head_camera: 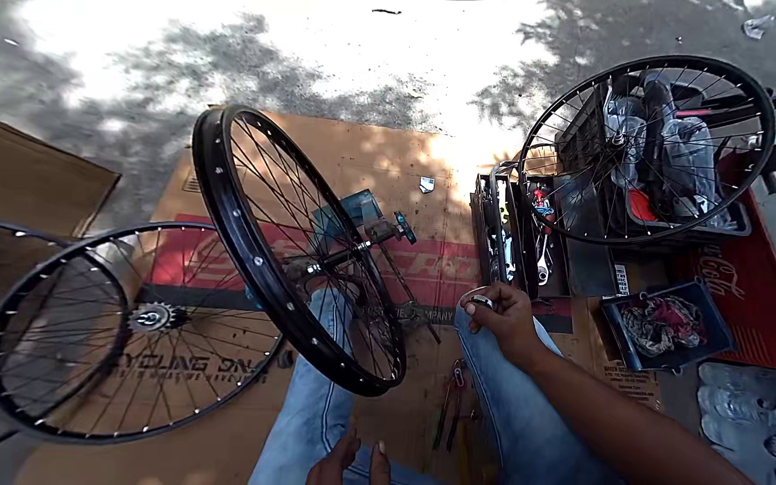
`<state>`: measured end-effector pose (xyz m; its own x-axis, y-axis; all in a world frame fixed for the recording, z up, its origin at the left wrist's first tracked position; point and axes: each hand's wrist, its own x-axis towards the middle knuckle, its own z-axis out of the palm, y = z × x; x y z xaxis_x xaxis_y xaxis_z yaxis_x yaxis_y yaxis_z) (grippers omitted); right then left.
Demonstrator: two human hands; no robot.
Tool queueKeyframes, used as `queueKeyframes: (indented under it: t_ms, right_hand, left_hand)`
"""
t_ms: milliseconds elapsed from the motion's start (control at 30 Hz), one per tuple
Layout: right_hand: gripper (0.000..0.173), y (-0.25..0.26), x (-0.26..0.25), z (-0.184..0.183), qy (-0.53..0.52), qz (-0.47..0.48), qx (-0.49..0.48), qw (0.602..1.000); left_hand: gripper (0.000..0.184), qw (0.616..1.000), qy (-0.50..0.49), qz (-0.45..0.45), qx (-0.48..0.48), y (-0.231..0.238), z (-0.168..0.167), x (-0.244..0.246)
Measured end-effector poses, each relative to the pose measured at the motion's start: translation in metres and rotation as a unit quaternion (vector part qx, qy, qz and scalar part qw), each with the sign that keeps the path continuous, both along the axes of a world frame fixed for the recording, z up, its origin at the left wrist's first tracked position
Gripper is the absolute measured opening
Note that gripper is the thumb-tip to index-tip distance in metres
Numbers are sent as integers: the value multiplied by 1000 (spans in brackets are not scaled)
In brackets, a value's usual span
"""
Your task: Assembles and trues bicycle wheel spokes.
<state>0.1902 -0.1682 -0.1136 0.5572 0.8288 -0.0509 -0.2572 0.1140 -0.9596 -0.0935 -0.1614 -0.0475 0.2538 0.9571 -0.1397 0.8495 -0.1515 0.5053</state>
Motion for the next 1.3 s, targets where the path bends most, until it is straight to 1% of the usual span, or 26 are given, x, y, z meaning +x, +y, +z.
queueKeyframes:
  t_ms: [133,200,267,500,700,833,933,1000,1067,1133,1200,1300]
  right_hand:
    - [10,0,0,0,10,-1,6,1000]
    - [10,-1,0,0,12,0,12,1000]
    - [10,-1,-1,-1,16,0,17,1000]
    - [11,-2,0,-2,28,2,25,999]
    - [10,-2,2,-6,36,-3,32,999]
    - [9,-2,2,-4,44,-1,35,998]
    - [9,0,6,-5,62,-12,33,997]
    - [11,5,11,-1,77,-36,2,996]
    - [11,16,14,2,53,-47,-16,997]
    - [7,29,17,-2,10,-41,5,999]
    - [8,41,18,-9,-15,-44,19,999]
    - [9,45,19,-16,-1,-53,44,998]
  left_hand:
    - [52,997,-51,25,48,11,4,7]
    - [56,995,-73,35,56,18,5,10]
    - [57,993,-88,39,64,25,4,15]
    - [60,990,-104,57,79,37,-2,36]
    - [55,987,-91,101,83,46,-4,51]
    - [53,984,-88,104,113,48,-8,56]
    - [58,984,-92,99,117,43,-11,55]
    - [62,984,-100,104,108,40,-14,53]
    - [64,983,-105,109,104,38,-19,51]
    - [62,981,-117,108,111,39,-25,50]
    - [59,980,-128,108,110,40,-29,49]
    - [46,977,-149,126,85,34,-31,53]
